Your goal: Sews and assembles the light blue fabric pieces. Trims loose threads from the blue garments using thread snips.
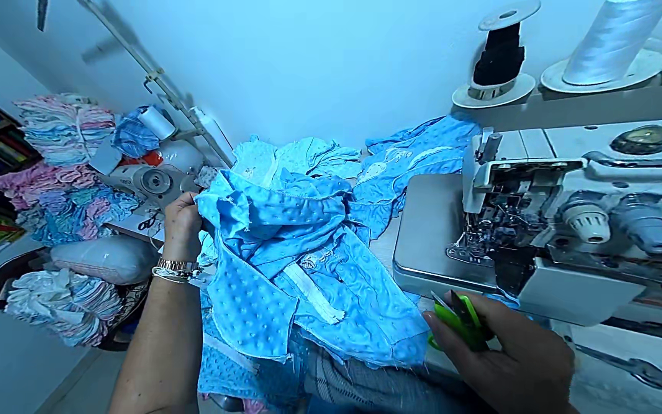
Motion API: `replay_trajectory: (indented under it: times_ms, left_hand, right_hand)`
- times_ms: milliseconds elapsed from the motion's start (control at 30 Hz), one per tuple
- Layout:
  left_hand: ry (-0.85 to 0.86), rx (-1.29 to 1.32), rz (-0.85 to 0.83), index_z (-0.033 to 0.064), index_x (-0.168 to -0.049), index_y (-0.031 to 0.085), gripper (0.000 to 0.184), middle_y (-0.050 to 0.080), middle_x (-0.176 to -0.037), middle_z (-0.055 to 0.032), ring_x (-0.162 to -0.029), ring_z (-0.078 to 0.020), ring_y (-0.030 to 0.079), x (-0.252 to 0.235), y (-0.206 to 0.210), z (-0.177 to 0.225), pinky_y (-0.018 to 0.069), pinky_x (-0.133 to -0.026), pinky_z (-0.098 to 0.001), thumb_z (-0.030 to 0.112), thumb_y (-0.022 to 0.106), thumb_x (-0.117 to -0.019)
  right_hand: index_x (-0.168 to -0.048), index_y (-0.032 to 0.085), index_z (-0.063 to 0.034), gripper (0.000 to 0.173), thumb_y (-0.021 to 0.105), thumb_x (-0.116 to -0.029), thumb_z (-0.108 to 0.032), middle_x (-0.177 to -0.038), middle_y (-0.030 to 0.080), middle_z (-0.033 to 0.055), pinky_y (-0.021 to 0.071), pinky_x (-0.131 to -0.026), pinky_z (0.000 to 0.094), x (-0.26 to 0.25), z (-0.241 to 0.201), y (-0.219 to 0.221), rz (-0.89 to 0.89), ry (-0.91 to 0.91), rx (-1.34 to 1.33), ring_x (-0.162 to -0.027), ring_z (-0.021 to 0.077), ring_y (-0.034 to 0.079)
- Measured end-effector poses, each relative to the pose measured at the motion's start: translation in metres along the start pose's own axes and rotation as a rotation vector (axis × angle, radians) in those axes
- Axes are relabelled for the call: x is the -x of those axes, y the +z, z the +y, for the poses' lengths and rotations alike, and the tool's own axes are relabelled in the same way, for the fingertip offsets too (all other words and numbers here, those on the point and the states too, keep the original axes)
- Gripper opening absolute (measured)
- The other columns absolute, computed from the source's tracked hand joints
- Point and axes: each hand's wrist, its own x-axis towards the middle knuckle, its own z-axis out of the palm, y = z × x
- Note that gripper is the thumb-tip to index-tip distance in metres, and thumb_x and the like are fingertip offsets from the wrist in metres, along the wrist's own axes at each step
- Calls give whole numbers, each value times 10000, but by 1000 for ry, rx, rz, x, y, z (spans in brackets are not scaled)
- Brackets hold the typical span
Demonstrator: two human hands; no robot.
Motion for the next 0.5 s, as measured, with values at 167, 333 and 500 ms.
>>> replay_trajectory:
  times_ms: [167,333,500]
  left_hand:
    - [-20,-151,9,106,-865,591,110,578,-697,58,-595,-4,546,-13,5,-8,481,-568,-214,69,584,-968]
    - [457,-756,-132,-93,-1005,717,166,685,-1069,-300,-1093,-488,621,-16,40,35,431,-938,-698,-45,601,-897]
    - [298,-1188,-514,-44,-968,731,261,682,-1104,-315,-1159,-538,592,-22,114,113,411,-940,-733,142,554,-1010]
  right_hand:
    - [-953,685,-78,335,665,-961,-413,-701,653,32,492,-537,223,0,8,-1,-11,27,-8,-599,54,593]
    - [-955,691,-82,349,664,-959,-430,-712,667,30,499,-543,217,0,12,1,-30,26,-2,-608,50,605]
    - [-964,685,-86,343,667,-963,-429,-708,658,23,498,-547,202,0,7,-2,-44,22,-7,-612,44,603]
